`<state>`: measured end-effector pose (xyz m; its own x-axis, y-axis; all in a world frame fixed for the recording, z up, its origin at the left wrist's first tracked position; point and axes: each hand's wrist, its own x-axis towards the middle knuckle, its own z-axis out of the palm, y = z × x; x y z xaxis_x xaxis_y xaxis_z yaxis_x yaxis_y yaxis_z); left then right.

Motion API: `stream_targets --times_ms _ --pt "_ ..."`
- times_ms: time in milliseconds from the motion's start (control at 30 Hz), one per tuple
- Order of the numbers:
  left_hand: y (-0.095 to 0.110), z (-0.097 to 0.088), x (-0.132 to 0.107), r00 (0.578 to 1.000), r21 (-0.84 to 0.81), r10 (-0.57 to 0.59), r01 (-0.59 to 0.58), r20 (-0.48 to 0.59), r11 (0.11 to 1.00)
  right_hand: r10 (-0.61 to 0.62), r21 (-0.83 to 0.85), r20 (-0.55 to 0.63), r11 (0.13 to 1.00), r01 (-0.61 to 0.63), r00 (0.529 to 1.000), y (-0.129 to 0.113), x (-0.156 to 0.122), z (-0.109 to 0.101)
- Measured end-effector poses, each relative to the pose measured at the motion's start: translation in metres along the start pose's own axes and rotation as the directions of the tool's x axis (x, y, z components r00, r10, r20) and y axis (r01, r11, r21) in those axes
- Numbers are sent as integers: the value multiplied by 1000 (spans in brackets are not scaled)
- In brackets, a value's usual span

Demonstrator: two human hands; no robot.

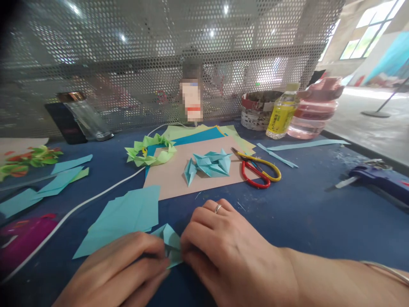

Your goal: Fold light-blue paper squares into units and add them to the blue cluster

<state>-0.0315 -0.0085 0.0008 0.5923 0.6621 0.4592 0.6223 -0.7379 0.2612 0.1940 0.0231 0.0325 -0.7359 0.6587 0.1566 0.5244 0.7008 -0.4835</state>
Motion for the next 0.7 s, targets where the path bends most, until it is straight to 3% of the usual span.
stream_targets --times_ms 233,567,700 --pt "-2 0 5 998 -149 -48 54 44 987 -1 -61 69 998 5 998 3 -2 4" --pt "-5 0 3 997 -216 -55 66 59 974 -33 -91 28 995 35 999 6 -1 8" --pt "-3 1 2 989 -299 -139 145 41 943 -19 -111 30 994 22 999 5 -3 9"
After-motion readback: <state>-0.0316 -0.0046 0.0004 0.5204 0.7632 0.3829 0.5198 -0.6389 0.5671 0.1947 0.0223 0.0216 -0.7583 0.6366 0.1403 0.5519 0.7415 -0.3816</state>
